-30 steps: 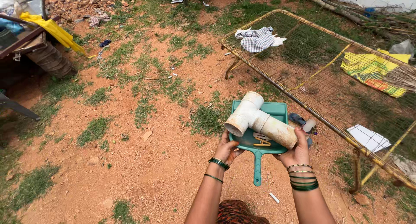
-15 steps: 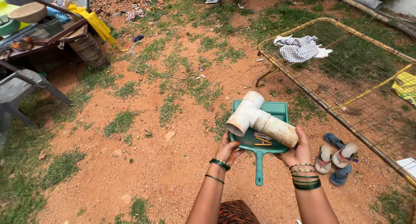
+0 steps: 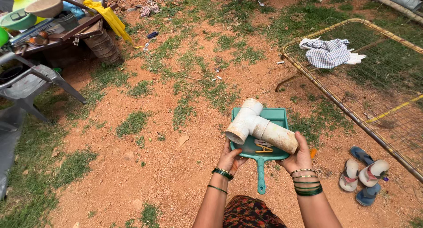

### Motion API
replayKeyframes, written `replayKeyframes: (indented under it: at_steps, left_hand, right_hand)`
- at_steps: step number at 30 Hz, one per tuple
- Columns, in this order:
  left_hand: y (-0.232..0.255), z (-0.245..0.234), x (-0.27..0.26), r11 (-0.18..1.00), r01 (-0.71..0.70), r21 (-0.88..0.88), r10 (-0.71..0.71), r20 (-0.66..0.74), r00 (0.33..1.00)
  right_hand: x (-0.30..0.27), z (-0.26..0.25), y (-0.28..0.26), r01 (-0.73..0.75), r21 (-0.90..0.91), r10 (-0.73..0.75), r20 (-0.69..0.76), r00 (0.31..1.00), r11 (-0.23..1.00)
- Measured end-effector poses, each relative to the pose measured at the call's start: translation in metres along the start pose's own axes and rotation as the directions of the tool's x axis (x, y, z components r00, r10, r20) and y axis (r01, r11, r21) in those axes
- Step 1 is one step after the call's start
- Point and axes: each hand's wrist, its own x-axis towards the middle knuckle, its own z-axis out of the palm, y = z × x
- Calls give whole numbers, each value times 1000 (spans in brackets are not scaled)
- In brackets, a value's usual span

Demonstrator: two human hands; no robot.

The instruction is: The person collects clothespins and pipe fittings from the ground into a dustpan, carries the dustpan across the yard, and places it into a basin on an outdoor table.

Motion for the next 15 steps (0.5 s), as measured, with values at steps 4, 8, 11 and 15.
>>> replayKeyframes:
  at_steps: [4, 8, 11, 15]
  left_hand:
    - [14, -9, 17, 997, 15, 69, -12, -44, 999]
    - [26, -20, 48, 999, -3, 44, 6, -62, 998]
    - [40, -25, 78, 998, -14, 57, 18, -64, 998]
    - [63, -25, 129, 994, -16, 112, 26, -94, 995]
  right_hand:
    - [24, 16, 3, -19, 1, 19, 18, 1000, 1000]
    - [62, 34, 3, -39, -6, 39, 61, 997, 999]
    - [91, 53, 0, -37, -20, 38, 52, 998, 999]
    - [138, 81, -16, -53, 15, 52, 63, 997, 998]
